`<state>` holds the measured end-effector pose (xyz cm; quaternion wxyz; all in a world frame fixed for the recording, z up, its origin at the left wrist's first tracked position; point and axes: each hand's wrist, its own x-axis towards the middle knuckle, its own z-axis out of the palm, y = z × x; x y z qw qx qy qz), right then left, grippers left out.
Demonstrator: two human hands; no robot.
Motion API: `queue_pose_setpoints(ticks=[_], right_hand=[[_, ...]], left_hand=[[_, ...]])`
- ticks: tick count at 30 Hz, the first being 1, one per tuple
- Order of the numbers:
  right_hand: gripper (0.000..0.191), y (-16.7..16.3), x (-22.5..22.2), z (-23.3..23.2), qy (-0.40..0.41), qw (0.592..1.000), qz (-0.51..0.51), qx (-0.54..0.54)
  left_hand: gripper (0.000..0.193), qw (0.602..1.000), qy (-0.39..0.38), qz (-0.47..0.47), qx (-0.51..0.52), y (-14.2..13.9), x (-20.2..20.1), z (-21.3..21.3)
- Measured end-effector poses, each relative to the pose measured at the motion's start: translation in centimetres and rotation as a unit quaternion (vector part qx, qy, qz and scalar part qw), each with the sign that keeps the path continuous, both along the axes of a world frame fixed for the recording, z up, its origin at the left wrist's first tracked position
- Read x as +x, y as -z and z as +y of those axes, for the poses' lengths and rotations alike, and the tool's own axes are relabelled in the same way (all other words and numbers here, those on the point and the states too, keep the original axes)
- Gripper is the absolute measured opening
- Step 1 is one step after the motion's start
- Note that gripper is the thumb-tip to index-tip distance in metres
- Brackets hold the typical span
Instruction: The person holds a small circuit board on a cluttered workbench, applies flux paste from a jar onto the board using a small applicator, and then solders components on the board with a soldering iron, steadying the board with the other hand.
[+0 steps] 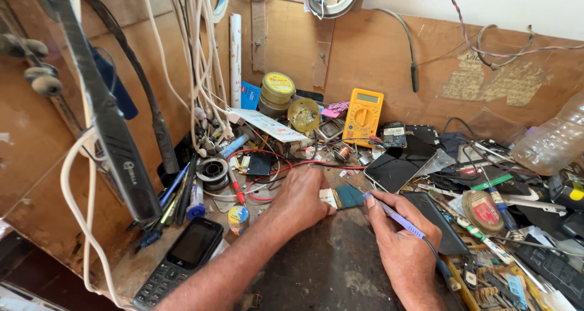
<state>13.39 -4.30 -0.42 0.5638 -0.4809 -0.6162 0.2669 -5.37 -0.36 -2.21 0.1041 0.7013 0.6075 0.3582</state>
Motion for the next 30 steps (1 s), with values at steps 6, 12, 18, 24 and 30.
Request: queue_pose_setpoints(ticks=[6, 12, 18, 24, 30], right_hand=[[0.02, 0.1, 0.0, 0.0, 0.008, 1.0, -0.013, 0.004], [0.018, 0.4, 0.1, -0.2, 0.006, 0.999, -0.02, 0.027], [0.015, 0.5, 0.3, -0.3, 0.028, 0.997, -0.066, 0.029], [0.014, 0.9, 0.5, 0.1, 0.005, 0.998, -0.06, 0.029], [0.015, 1.3, 0.5, 0.4, -0.028, 0.999, -0.024, 0.022]], left_hand=[[0.036, 0.999, -0.011, -0.036, 0.01, 0.2, 0.3, -1.8], [0.035, 0.999, -0.006, -0.027, 0.018, -0.2, 0.2, -2.6], [0.043, 1.0, -0.011, 0.003, 0.002, -0.6, 0.0, -2.2], [0.048, 1.0, -0.001, 0.007, -0.015, -0.4, -0.5, -1.1], [0.049, 0.998, 0.024, 0.025, -0.044, -0.4, -1.4, 1.3]])
